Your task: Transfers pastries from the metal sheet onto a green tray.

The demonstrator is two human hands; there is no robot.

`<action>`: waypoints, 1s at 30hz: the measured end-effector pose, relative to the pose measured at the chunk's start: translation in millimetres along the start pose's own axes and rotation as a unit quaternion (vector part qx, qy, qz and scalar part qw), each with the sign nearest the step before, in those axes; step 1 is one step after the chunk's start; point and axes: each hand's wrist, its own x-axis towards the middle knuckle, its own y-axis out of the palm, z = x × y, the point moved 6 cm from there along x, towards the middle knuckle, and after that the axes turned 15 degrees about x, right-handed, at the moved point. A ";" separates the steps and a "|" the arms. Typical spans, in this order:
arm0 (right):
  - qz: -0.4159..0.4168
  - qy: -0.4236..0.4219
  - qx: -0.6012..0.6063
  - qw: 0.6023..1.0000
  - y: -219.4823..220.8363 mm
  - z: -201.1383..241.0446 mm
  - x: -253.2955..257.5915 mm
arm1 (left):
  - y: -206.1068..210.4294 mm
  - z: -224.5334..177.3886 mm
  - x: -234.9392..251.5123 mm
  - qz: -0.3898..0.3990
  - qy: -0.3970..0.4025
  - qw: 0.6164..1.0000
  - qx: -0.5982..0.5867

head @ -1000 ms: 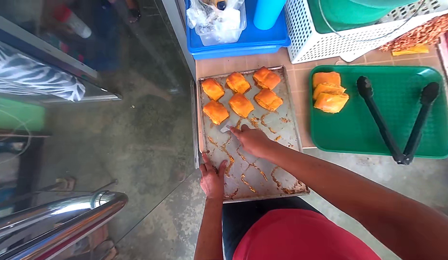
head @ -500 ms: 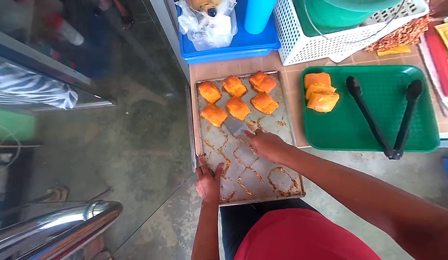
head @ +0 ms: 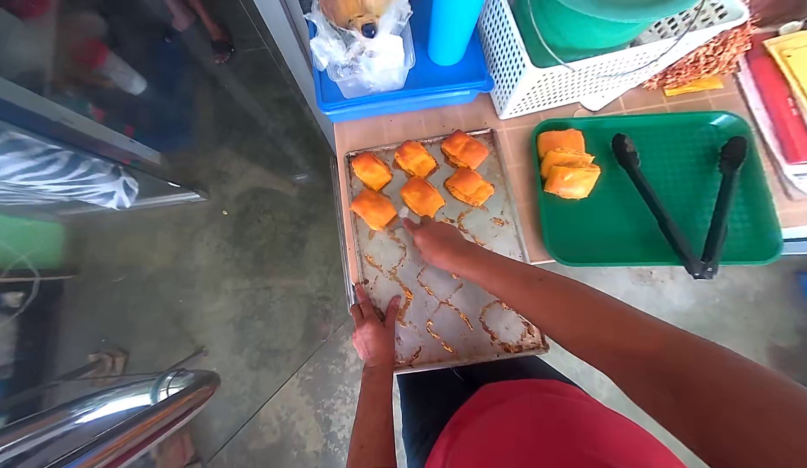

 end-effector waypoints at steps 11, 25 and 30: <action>0.023 -0.021 0.017 0.999 20.3 -80.9 -53.3 | -1.3 -2.6 -2.2 0.025 -0.009 1.000 0.012; -0.411 0.363 0.287 0.786 -89.0 -432.4 -186.7 | -4.8 -3.8 -0.5 0.057 -0.011 0.998 0.031; -0.446 0.331 0.288 0.780 -86.4 -459.6 -204.9 | -8.3 -8.2 1.4 0.101 -0.015 0.993 0.052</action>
